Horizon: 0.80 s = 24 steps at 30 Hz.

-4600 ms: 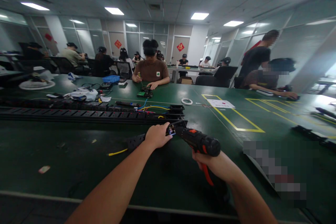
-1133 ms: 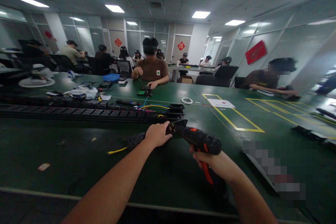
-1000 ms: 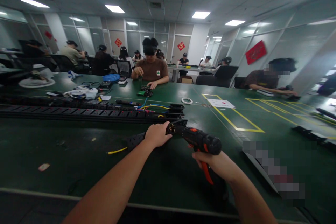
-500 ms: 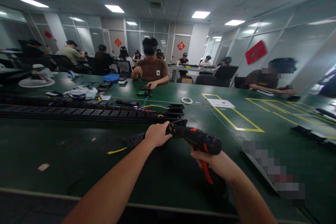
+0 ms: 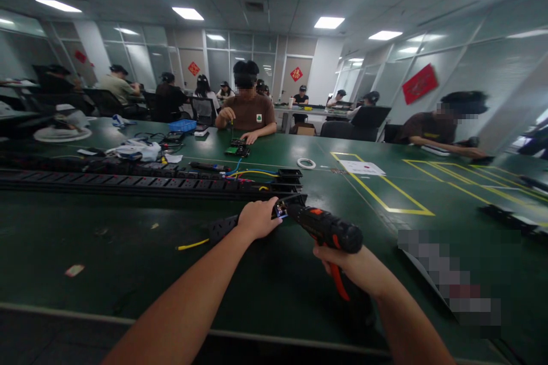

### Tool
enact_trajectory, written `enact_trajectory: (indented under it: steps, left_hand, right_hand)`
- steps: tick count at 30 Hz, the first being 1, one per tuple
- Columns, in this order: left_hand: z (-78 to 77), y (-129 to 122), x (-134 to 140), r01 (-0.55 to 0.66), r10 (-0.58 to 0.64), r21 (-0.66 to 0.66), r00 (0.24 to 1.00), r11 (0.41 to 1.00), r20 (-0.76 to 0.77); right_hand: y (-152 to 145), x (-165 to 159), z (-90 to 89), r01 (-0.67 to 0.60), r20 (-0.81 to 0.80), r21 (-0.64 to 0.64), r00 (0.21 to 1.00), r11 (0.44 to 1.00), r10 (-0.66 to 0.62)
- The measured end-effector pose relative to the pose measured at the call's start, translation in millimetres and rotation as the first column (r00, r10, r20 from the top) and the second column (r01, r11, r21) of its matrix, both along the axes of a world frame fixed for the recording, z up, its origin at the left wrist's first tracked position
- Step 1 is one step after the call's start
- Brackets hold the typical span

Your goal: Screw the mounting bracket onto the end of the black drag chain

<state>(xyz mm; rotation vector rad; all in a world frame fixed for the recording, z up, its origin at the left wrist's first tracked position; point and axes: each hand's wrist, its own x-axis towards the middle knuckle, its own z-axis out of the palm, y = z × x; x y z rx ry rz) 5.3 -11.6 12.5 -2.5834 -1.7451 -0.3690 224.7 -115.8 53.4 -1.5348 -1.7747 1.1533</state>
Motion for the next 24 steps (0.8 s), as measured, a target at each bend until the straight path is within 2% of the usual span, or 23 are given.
enact_trajectory:
  steps: [19, 24]
  left_hand:
    - [-4.3, 3.0, -1.2, 0.010, -0.011, 0.030, 1.000, 0.999, 0.014]
    - [-4.6, 3.8, -0.8, -0.002, 0.002, 0.012, 1.000, 1.000, 0.008]
  right_hand:
    - [-0.2, 0.3, -0.6, -0.003, 0.005, -0.001, 1.000, 1.000, 0.003]
    - [-0.2, -0.2, -0.3, -0.004, -0.040, 0.005, 0.999, 1.000, 0.005]
